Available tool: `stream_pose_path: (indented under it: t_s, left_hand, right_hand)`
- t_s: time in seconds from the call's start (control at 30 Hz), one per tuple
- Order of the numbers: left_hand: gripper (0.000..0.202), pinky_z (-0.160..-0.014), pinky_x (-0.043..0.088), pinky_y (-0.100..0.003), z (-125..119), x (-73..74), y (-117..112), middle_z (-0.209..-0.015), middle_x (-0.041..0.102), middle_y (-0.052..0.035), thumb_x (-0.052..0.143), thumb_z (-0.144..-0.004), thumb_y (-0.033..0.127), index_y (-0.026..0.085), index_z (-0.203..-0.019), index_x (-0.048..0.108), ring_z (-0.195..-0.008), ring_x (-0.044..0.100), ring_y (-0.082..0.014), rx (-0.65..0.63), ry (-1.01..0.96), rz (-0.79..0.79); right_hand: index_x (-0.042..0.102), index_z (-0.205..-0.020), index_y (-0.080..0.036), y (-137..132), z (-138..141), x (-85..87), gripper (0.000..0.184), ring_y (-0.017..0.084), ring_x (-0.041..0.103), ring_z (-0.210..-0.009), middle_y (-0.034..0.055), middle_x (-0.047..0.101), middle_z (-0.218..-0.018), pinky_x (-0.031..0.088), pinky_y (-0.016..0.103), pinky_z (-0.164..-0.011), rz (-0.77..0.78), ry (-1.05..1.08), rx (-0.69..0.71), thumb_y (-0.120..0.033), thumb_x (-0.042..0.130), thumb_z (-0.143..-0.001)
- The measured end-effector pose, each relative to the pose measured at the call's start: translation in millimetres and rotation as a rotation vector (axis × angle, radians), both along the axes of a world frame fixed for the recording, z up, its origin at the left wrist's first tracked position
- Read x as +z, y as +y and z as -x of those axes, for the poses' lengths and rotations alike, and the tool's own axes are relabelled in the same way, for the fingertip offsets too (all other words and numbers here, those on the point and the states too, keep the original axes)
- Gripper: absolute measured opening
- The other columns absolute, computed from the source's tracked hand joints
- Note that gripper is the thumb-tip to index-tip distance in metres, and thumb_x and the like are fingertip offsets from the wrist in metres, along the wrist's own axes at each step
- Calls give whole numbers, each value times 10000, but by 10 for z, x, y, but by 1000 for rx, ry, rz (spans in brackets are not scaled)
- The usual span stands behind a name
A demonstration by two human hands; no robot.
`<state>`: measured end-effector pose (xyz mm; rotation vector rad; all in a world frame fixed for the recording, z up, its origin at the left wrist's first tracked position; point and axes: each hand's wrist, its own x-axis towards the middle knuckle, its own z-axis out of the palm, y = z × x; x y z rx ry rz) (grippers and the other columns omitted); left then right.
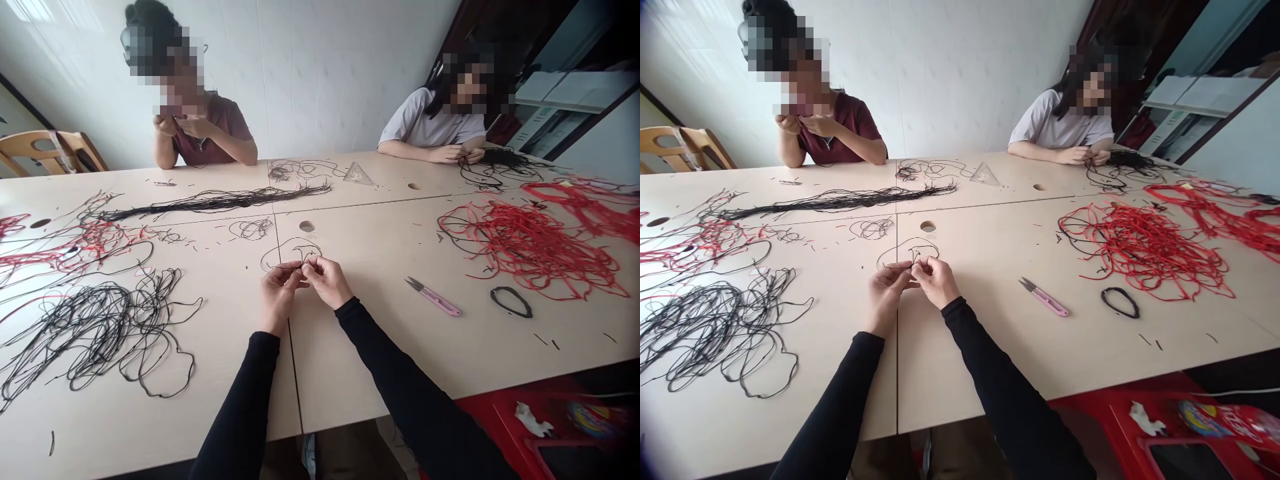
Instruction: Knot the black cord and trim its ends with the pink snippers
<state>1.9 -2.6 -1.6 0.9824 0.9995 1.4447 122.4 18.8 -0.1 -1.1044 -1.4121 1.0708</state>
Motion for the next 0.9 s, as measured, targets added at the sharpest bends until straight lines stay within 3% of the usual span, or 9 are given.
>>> stream_pose_path:
  t_s: [0.23,0.47,0.9]
  left_hand:
    - [333,-742,583,-367,15,68,-40,-737,665,-11,754,-710,251,154,-1002,625,-690,681,-163,21,-46,13]
    - [249,-696,583,-332,15,58,-13,-773,668,-42,754,-721,279,131,-883,637,-719,671,-156,81,-96,14]
    - [270,-748,598,-370,7,26,-12,-884,707,-78,745,-734,294,142,-939,657,-805,692,-185,60,-25,-9]
  right_hand:
    - [530,-703,-190,-33,32,57,222,122,494,-564,-26,510,-601,473,254,-526,20,46,21,-401,552,-765]
    - [587,-758,-182,-31,-2,65,154,128,514,-611,-5,586,-687,465,262,-600,-78,-66,-75,-335,589,-753]
    - [604,-788,-195,-43,-14,77,138,137,521,-596,9,633,-714,470,270,-603,-118,-144,-100,-331,591,-768]
